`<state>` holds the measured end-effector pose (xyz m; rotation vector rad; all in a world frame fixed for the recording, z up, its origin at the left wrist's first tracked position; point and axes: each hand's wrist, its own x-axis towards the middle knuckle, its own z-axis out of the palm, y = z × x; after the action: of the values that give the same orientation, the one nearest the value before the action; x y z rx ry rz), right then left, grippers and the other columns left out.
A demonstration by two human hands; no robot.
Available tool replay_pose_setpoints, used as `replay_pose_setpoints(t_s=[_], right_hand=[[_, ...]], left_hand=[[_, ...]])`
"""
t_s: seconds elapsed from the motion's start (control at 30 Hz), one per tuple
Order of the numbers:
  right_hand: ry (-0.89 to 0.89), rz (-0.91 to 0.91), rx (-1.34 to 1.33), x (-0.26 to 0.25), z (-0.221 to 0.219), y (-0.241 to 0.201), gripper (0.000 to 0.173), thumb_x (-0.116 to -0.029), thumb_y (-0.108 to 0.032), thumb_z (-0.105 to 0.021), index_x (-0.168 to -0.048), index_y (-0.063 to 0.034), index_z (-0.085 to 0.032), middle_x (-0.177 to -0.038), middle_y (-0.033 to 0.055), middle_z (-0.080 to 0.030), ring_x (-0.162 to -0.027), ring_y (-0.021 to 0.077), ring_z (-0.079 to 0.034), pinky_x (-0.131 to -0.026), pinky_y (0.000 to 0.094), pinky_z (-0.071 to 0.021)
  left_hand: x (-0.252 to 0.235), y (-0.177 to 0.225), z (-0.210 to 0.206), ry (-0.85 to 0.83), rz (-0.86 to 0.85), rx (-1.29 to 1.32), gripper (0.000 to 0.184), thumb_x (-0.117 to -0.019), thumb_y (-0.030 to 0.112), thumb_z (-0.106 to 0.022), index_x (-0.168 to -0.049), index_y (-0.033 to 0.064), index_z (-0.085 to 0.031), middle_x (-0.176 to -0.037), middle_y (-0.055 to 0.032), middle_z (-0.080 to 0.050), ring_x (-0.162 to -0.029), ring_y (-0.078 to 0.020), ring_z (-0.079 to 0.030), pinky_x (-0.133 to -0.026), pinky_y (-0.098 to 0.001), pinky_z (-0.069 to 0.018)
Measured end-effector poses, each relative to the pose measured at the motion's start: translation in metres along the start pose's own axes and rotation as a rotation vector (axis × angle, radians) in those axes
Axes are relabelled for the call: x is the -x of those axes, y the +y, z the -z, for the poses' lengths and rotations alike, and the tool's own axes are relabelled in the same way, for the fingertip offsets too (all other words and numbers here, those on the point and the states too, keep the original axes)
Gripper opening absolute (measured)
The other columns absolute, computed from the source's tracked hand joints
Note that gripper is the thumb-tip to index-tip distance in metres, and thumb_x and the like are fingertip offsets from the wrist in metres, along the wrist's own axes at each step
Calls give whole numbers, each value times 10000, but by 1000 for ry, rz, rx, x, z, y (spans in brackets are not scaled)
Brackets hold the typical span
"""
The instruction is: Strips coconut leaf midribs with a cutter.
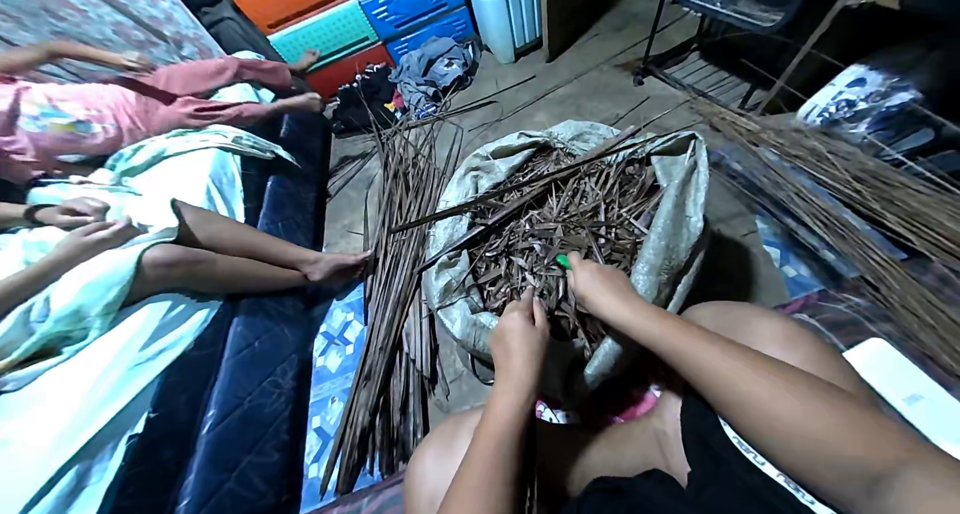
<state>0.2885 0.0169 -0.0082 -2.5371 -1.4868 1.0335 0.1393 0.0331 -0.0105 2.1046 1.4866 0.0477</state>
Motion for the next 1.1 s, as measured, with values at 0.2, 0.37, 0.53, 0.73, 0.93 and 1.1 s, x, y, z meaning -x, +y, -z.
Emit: replay_pose_setpoints(t_s=[0.2, 0.37, 0.53, 0.73, 0.93, 1.1], right_hand=[[-68, 171, -147, 26, 2, 4, 435, -1129, -324, -368, -1435, -42, -496, -1205, 257, -669, -1144, 432, -659, -963, 618, -500], [-144, 208, -61, 35, -9, 0, 419, -1136, -323, -343, -1398, -37, -501, -1196, 245, -672, -1156, 422, -660, -961, 601, -510], [-102, 207, -1, 26, -9, -3, 408, -1133, -294, -350, -1411, -33, -493, -1249, 257, -659, -1186, 436, -650, -968, 618, -503], [-69, 239, 20, 29, -15, -5, 408, -1124, -273, -368, -1442, -48, -488, -1245, 253, -664, -1157, 446, -662, -939, 619, -515], [4, 241, 3, 26, -8, -1, 399, -1122, -252, -375, -1436, -37, -495, -1227, 272, -663, -1126, 467, -669, -916, 631, -519], [79, 181, -52, 4, 10, 11, 403, -1126, -274, -372, -1431, -45, -502, -1241, 263, -664, -1167, 452, -655, -947, 629, -503]], left_hand=[[-3, -1, 0, -4, 16, -20, 426, -1109, 266, -406, -1469, 120, -582, -1268, -167, -690, -1127, -330, -686, -960, -541, -526], [1, 3, -1, 34, 1, -119, 402, -1093, 230, -440, -1425, 85, -614, -1224, -167, -694, -1055, -328, -703, -885, -522, -556], [0, 5, 0, 28, 22, -130, 413, -1091, 216, -445, -1469, 113, -578, -1288, -159, -676, -1101, -333, -694, -904, -529, -554], [-7, -14, -1, 27, -10, 279, 387, -1108, 214, -446, -1375, 1, -629, -1244, -206, -691, -1142, -298, -670, -1028, -497, -491], [-13, -23, -8, 16, -16, 847, 296, -1087, 119, -474, -1241, -41, -670, -652, 33, -508, -498, -30, -424, -473, -204, -368], [-6, -18, -5, -5, -50, 845, 314, -1086, 106, -456, -1279, -23, -668, -625, 45, -492, -464, -31, -413, -440, -205, -370]])
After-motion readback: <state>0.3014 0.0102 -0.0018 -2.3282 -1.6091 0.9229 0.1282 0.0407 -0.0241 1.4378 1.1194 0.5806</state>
